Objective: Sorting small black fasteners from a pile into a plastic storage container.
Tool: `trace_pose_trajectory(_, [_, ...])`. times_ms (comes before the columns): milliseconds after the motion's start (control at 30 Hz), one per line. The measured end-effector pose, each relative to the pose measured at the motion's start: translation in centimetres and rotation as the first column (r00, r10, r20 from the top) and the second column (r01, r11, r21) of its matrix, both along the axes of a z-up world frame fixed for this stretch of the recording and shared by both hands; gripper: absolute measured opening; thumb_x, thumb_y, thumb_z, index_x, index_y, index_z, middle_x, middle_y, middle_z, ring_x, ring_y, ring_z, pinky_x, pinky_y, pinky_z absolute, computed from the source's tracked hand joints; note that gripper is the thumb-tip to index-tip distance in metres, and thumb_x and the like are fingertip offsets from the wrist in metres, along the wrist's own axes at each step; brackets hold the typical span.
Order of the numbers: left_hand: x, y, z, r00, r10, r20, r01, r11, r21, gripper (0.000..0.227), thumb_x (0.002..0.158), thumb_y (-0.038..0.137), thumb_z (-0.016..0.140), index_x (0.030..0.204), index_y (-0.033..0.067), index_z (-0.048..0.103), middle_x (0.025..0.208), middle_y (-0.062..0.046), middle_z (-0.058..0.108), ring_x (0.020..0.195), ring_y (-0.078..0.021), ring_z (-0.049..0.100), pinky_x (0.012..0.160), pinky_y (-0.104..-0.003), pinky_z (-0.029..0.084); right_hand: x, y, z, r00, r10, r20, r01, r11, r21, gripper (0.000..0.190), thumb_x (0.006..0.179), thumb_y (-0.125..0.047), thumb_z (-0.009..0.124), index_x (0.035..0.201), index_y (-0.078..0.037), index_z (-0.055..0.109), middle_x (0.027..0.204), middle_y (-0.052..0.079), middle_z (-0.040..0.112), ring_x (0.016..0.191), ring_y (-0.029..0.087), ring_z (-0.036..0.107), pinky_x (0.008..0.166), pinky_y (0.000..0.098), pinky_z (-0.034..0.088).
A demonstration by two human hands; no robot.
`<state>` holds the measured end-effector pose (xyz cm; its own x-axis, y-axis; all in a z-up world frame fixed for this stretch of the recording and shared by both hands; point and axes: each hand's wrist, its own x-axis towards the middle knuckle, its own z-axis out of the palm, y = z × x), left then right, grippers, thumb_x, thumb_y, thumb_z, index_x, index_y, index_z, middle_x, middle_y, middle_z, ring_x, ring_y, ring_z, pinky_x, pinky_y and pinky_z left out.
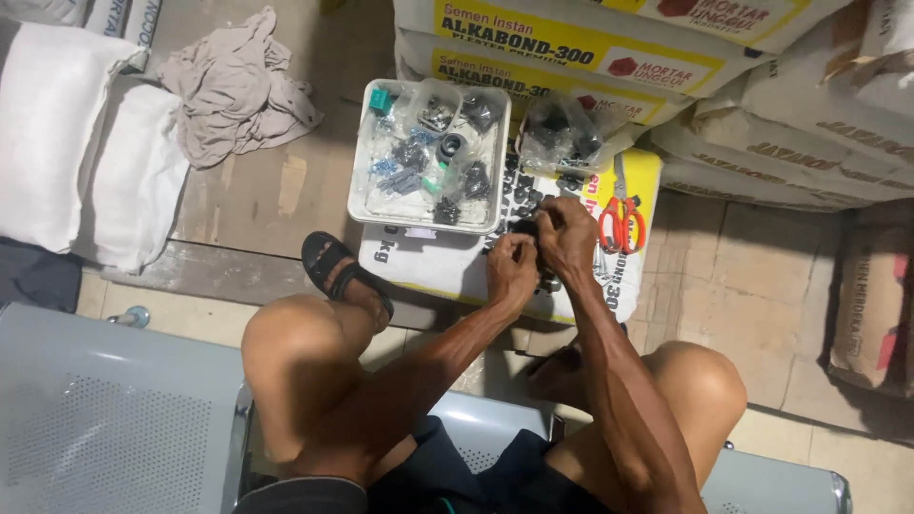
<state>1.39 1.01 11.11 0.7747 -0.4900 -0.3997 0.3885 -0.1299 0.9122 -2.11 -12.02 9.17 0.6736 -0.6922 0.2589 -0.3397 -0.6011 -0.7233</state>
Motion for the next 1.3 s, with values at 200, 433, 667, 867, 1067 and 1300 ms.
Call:
trace_pose_trajectory(200, [0.4,-3.3,6.2,0.996,-0.024,-0.081,0.000,0.960,-0.279,0.018,0.097,0.018,0.071,0.105,0.0022,0.073,0.066,-0.014,0.069,0.055,-0.0152,0.069,0.054,-0.026,0.060,-4.7,0.4,10.3,0.986,-0.090,0.143,0.058,0.976,0.211,0.013,0.087,-0.004,0.079,0.095,-0.014,0.079,0.083,0.006,0.072,0.075,0.015,0.068,0.068,0.0291,0.055])
trace_pose_trajectory(433, [0.3,-2.6,9.3,0.992,-0.127,-0.020,0.111,0.928,-0.356,0.023,0.096,0.011,0.072,0.113,-0.0044,0.071,0.075,-0.019,0.071,0.063,-0.0171,0.073,0.061,-0.026,0.063,-5.7,1.2,14.8,0.968,-0.056,0.244,-0.012,0.964,0.266,0.015,0.088,0.004,0.072,0.097,-0.007,0.078,0.087,0.012,0.074,0.078,0.017,0.069,0.070,0.0330,0.058])
trace_pose_trajectory(667, [1.8,-2.3,14.2,0.948,-0.225,0.223,0.269,0.944,-0.191,0.020,0.094,0.005,0.065,0.108,-0.0047,0.074,0.078,-0.020,0.073,0.065,-0.0176,0.074,0.062,-0.028,0.063,-4.9,2.2,15.9,0.937,-0.084,0.339,0.001,0.972,0.235,0.016,0.090,0.010,0.065,0.097,0.001,0.076,0.083,0.017,0.072,0.076,0.024,0.071,0.070,0.0372,0.061])
trace_pose_trajectory(867, [1.8,-4.1,10.7,0.936,-0.210,0.282,0.274,0.938,-0.211,0.020,0.096,0.009,0.067,0.106,-0.0055,0.074,0.077,-0.023,0.073,0.066,-0.0227,0.075,0.060,-0.033,0.062,-4.7,0.7,14.5,0.958,-0.168,0.232,0.113,0.966,0.233,0.012,0.090,0.004,0.067,0.096,-0.001,0.076,0.084,0.020,0.072,0.081,0.027,0.071,0.073,0.0417,0.059])
trace_pose_trajectory(1067, [2.2,-4.0,12.2,0.974,-0.177,0.145,0.214,0.925,-0.313,0.019,0.096,0.009,0.070,0.107,-0.0059,0.073,0.082,-0.021,0.072,0.070,-0.0176,0.072,0.061,-0.029,0.063,-4.3,0.5,16.8,0.971,-0.113,0.211,0.039,0.945,0.325,0.012,0.096,0.002,0.066,0.100,0.001,0.077,0.082,0.017,0.071,0.077,0.020,0.066,0.075,0.0398,0.058])
trace_pose_trajectory(1300, [3.6,-4.0,11.9,0.966,-0.226,0.128,0.258,0.883,-0.391,0.021,0.093,0.007,0.077,0.109,-0.0058,0.074,0.087,-0.020,0.072,0.075,-0.0139,0.073,0.063,-0.024,0.066,-4.4,0.3,16.7,0.972,-0.105,0.210,-0.021,0.852,0.523,0.016,0.101,-0.016,0.071,0.102,-0.003,0.080,0.076,0.010,0.071,0.075,0.012,0.061,0.072,0.0324,0.056])
